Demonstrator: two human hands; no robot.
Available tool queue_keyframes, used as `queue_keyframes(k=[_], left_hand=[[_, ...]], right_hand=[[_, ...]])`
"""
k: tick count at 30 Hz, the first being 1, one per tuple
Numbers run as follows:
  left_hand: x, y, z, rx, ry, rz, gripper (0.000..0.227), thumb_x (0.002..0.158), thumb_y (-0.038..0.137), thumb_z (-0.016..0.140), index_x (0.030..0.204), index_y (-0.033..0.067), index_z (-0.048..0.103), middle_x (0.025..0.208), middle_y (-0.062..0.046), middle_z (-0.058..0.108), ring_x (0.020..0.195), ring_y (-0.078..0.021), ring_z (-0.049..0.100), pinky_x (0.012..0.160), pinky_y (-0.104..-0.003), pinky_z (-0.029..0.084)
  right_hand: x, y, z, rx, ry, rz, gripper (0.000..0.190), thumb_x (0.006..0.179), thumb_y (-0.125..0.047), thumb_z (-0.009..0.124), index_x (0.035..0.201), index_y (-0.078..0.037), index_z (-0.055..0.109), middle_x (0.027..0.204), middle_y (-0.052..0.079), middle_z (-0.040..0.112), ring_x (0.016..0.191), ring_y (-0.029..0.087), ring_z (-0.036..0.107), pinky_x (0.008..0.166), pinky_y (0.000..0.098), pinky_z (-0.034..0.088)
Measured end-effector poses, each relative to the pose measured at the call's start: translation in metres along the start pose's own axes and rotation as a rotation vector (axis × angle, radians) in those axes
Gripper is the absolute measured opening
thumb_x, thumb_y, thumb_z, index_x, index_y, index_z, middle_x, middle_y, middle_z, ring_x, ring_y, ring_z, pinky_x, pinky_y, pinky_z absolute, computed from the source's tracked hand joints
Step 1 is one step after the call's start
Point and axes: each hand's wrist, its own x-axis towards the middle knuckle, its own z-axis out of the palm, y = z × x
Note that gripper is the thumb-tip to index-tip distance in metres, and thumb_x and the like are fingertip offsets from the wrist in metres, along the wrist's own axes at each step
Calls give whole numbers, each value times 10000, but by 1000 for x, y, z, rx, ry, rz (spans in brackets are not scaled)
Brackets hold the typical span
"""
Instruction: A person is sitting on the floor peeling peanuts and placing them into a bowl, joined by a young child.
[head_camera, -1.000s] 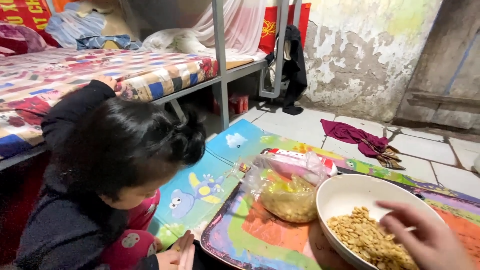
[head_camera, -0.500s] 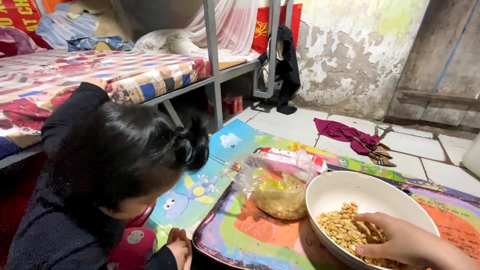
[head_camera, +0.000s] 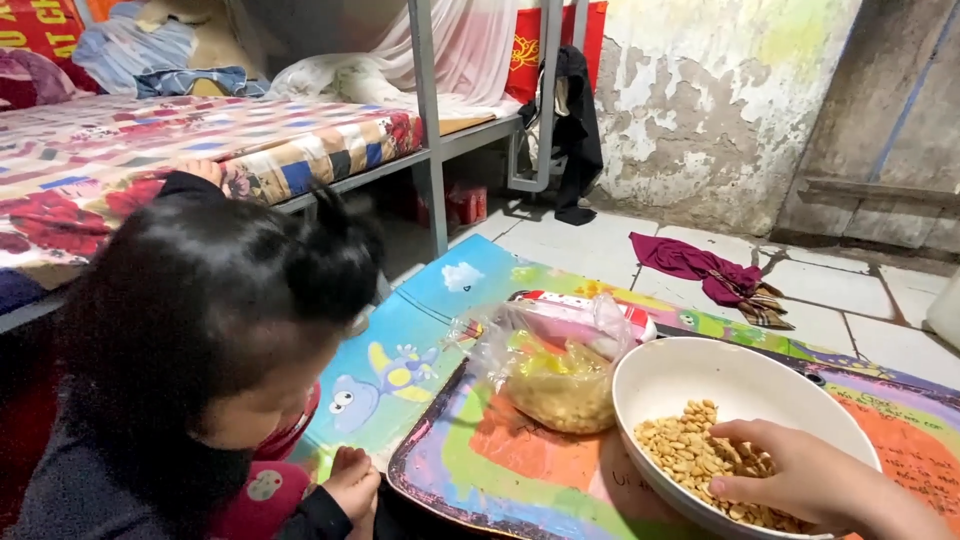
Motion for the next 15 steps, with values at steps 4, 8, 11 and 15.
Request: queue_keyframes(k=[4, 8, 11, 15], left_hand=[[-16, 74, -76, -275, 123, -104, 320, 835, 296, 526, 737, 21, 657, 611, -67, 645, 564, -179, 568, 551, -251, 455], [-10, -9, 5, -2096, 83, -8, 355, 994, 373, 400, 1251, 155, 512, 1135, 24, 599, 1068, -174, 571, 804, -366, 477], [-42, 8, 23, -2420, 27, 72, 488, 920, 332, 557, 1303, 37, 492, 1259, -126, 565, 1165, -240, 540, 881, -374, 484], [-66, 60, -5, -2401, 208, -260, 495, 908, 420, 578, 1238, 50, 565, 1089, -43, 628, 910, -137, 610, 681, -260, 512]], right_hand=[[-6, -7, -3, -4, 15, 30, 599, 710, -603, 767, 1258, -474, 564, 1252, -146, 660, 1072, 48, 729, 857, 206, 623], [-8, -9, -5, -21, 6, 44, 584, 719, -604, 764, 1255, -482, 567, 1213, -148, 696, 1031, 31, 751, 805, 183, 618], [-7, -7, -2, 14, 42, 42, 577, 707, -583, 783, 1239, -474, 586, 1197, -146, 704, 1031, 33, 747, 838, 185, 614], [-8, -10, -6, -4, 12, 31, 586, 712, -598, 784, 1244, -445, 589, 1172, -147, 732, 1035, 14, 750, 834, 163, 617]])
